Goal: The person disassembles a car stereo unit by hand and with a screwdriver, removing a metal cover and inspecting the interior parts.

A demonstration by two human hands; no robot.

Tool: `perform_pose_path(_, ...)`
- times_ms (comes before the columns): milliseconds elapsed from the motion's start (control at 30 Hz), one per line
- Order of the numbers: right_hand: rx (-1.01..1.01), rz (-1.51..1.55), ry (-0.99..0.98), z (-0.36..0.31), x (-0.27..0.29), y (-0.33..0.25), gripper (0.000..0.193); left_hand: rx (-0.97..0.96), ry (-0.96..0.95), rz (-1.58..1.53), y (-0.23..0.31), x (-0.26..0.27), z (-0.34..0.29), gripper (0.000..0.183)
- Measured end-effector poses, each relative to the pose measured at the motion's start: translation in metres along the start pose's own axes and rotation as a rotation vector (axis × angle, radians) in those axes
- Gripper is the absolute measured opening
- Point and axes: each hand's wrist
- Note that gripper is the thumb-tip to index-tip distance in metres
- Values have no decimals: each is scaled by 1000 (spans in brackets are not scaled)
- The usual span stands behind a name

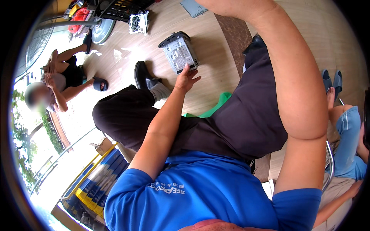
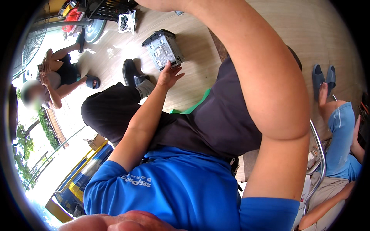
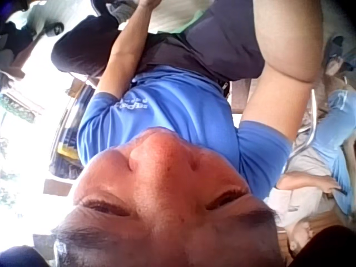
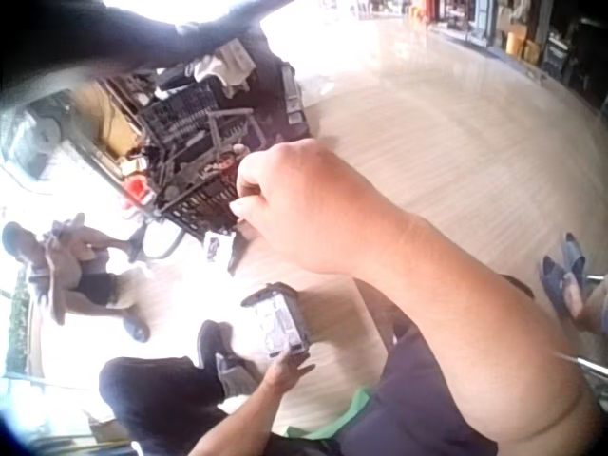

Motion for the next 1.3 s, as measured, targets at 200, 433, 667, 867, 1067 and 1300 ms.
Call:
perform_pose_path(200, -57, 21, -43, 0, -4, -2, 18, -54, 292, -36, 2, -25, -2, 59)
perform_pose_path(433, -95, 2, -46, 0, -4, -6, 17, -62, 222, -216, 10, -16, -2, 49)
perform_pose_path(667, -7, 11, 9, 1, -8, 6, 13, -107, 267, -220, 18, -10, 2, 44)
perform_pose_path(867, 725, -580, 90, 10, -15, 15, 8, -321, 264, -44, 73, 1, 9, 27)
perform_pose_path(1067, 34, 19, 57, 5, -2, 3, 14, -134, 344, 185, 156, -33, 15, 23)
perform_pose_path(1300, 31, -13, 8, 10, 6, 2, 20, 90, 353, 712, 187, -43, 23, 25)
Point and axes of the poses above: each hand's wrist, its own z-axis towards the middle knuckle, its own x-axis out of the back of the hand, y = z × x, and after that the axes turned 7 degrees about z, right-handed
